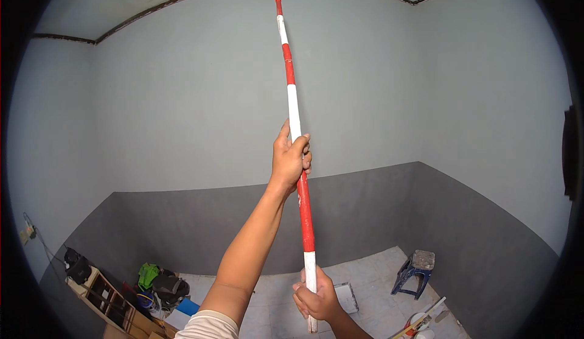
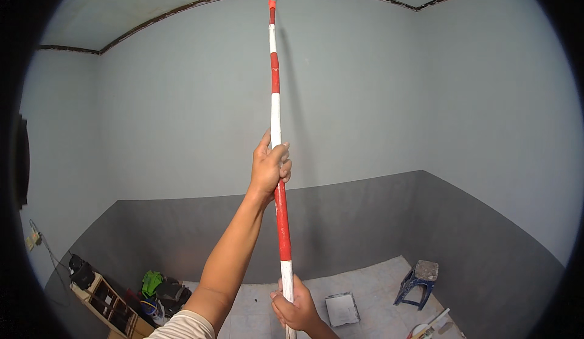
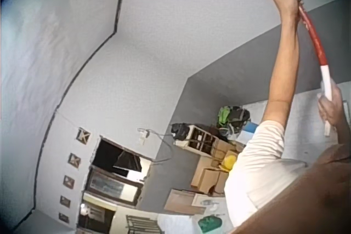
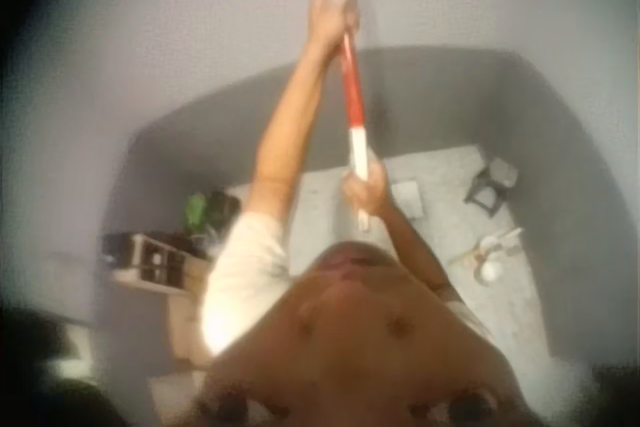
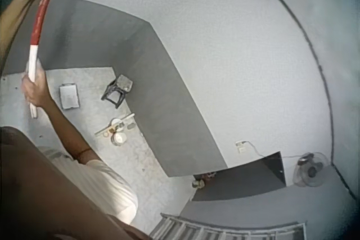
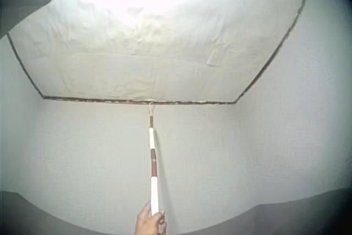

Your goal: The person paints the ceiling using a paint roller on an extension pole.

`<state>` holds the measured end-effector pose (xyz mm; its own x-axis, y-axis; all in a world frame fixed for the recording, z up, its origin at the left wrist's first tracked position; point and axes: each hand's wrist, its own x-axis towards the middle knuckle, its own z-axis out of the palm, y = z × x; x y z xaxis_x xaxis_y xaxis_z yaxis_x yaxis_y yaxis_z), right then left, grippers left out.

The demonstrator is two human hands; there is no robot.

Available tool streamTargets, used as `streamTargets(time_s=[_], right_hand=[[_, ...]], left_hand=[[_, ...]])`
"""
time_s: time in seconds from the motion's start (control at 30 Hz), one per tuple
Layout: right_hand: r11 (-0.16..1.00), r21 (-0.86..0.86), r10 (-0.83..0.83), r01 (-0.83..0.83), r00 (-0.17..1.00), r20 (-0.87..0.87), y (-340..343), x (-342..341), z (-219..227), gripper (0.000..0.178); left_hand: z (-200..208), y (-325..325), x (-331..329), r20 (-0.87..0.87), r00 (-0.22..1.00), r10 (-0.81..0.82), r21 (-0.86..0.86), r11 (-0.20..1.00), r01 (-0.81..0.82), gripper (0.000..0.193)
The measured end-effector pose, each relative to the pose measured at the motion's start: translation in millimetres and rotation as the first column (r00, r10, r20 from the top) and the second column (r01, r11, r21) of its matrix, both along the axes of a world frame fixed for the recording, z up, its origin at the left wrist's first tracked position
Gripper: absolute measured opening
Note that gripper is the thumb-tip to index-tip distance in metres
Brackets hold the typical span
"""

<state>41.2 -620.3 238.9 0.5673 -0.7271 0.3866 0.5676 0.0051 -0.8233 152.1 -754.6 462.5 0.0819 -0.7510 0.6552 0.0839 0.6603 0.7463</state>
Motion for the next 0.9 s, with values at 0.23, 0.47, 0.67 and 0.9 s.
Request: streamTargets(time_s=[0.23,0.47,0.67,0.9], right_hand=[[0.999,0.01,-0.041,0.041,0.999,-0.032,59,-5,9,0.019],[0.999,0.043,-0.013,0.015,0.998,-0.055,134,-59,-4,0.019],[0.969,0.193,-0.133,0.154,0.984,-0.117,208,-112,-22,0.017],[0.962,0.207,-0.164,0.179,0.982,-0.091,271,-145,-33,0.014]], left_hand=[[-3,50,-2,-0.023,1.0,-0.01,0.006,1.0,0.01,0.064],[-14,126,-53,-0.028,1.0,-0.011,0.012,1.0,0.011,0.063],[-30,192,-109,-0.022,0.999,-0.031,0.008,0.999,0.031,0.062],[-39,255,-144,-0.035,0.999,0.01,0.04,0.999,-0.008,0.061]])
